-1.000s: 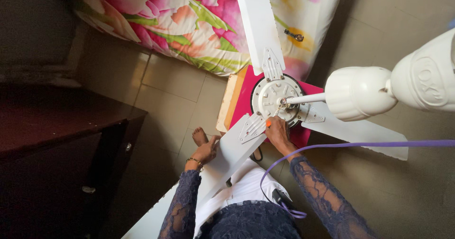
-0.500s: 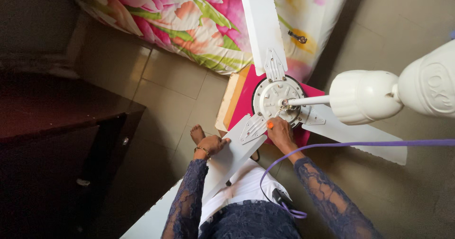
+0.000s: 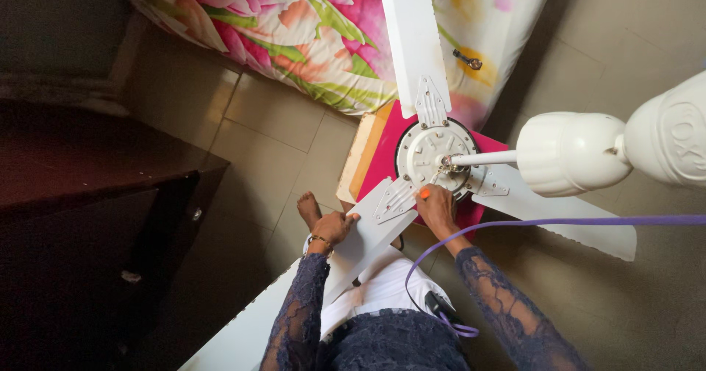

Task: The person attaches a ceiling fan blade to the motor housing using a screwdriver. They align the blade bracket, insert screws, and tighten them to secure the blade in place.

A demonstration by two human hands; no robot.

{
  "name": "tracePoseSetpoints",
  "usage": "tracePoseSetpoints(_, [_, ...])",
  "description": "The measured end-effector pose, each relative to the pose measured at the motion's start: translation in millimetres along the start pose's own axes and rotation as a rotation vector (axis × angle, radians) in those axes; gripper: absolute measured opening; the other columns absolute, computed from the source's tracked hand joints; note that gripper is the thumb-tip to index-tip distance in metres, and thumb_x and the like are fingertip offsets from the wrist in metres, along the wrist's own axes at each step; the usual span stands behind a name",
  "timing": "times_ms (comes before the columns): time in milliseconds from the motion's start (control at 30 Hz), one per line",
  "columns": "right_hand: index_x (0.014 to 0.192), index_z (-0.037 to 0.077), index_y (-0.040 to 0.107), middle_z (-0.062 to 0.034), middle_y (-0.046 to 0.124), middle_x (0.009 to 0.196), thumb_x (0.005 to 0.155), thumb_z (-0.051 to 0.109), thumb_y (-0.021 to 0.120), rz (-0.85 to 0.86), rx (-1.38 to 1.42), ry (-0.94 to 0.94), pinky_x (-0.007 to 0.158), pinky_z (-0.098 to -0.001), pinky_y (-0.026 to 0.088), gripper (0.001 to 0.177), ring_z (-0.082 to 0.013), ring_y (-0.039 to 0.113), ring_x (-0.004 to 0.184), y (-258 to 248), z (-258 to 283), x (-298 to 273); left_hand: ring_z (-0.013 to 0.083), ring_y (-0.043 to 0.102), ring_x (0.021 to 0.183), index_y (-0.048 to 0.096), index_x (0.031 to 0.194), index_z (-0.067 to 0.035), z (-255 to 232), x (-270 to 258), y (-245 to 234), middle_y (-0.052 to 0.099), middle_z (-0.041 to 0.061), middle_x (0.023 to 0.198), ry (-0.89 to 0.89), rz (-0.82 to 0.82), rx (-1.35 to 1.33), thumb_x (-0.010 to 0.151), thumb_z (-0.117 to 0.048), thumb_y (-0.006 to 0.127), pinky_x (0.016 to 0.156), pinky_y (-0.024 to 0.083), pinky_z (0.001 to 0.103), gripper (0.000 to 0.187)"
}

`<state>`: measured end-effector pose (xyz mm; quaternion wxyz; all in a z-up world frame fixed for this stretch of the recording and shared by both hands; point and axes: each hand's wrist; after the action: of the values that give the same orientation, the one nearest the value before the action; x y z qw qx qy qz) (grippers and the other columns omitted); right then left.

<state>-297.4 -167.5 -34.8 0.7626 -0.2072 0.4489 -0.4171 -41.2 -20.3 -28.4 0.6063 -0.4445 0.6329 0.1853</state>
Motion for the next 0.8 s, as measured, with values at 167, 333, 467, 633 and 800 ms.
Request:
tracePoseSetpoints(167, [0.082, 0.0, 0.075, -0.0256, 0.07, 0.081, 0.079, 0.014, 0.075, -0.018, -0.051, 0.064, 0.075, -0.0509, 0.055, 0.014, -0.0455, 0.069, 0.08, 11.9, -1.0, 10.6, 0.0404, 0.068, 0.107, 0.077, 0.107, -0.008, -10.0, -6.6, -6.6, 0.074, 0.023, 0.106, -0.018, 0.013, 0.004, 0.096, -0.064, 0.046, 0.098, 0.049, 0.049, 0.064])
tracePoseSetpoints(333, [0.082, 0.0, 0.075, -0.0263, 0.07, 0.082, 0.077, 0.008, 0.07, 0.015, -0.061, -0.051, 0.074, -0.0511, 0.055, 0.011, -0.046, 0.069, 0.081, 7.6, -11.2, 13.3, 0.0416, 0.067, 0.108, 0.077, 0.106, -0.006, -13.2, -8.1, -2.7, 0.073, 0.023, 0.108, 0.002, 0.012, 0.051, 0.098, -0.063, 0.044, 0.097, 0.049, 0.051, 0.066])
tracePoseSetpoints(467, [0.082, -0.001, 0.075, -0.0264, 0.069, 0.08, 0.076, 0.008, 0.069, 0.016, -0.043, -0.04, 0.074, -0.0504, 0.056, 0.012, -0.0457, 0.069, 0.08, 9.0, -9.3, 13.6, 0.0415, 0.068, 0.107, 0.078, 0.105, -0.006, -14.9, -9.1, -4.6, 0.074, 0.024, 0.107, -0.005, 0.001, 0.068, 0.098, -0.063, 0.044, 0.096, 0.05, 0.051, 0.067])
tracePoseSetpoints(633, [0.079, -0.001, 0.075, -0.0269, 0.069, 0.077, 0.071, 0.011, 0.071, -0.098, 0.028, 0.218, 0.075, -0.0497, 0.057, 0.015, -0.0459, 0.069, 0.076, 23.9, -13.8, 9.6, 0.0407, 0.068, 0.107, 0.078, 0.105, -0.009, -18.7, -13.3, -2.3, 0.074, 0.022, 0.107, -0.037, 0.002, 0.037, 0.097, -0.062, 0.045, 0.095, 0.05, 0.05, 0.064])
tracePoseSetpoints(800, [0.078, -0.001, 0.073, -0.026, 0.069, 0.079, 0.074, 0.009, 0.07, -0.059, -0.069, 0.094, 0.076, -0.0522, 0.055, 0.012, -0.0458, 0.068, 0.079, 26.2, -14.8, 7.3, 0.0403, 0.068, 0.107, 0.078, 0.106, -0.009, -17.5, -12.9, -1.5, 0.074, 0.022, 0.107, -0.019, -0.002, 0.042, 0.097, -0.061, 0.046, 0.096, 0.05, 0.05, 0.062])
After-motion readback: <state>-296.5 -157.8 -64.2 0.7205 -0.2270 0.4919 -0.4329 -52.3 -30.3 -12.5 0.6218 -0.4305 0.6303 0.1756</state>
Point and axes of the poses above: each hand's wrist, its own x-axis towards the middle knuckle, its own y-axis out of the palm, z = x × y
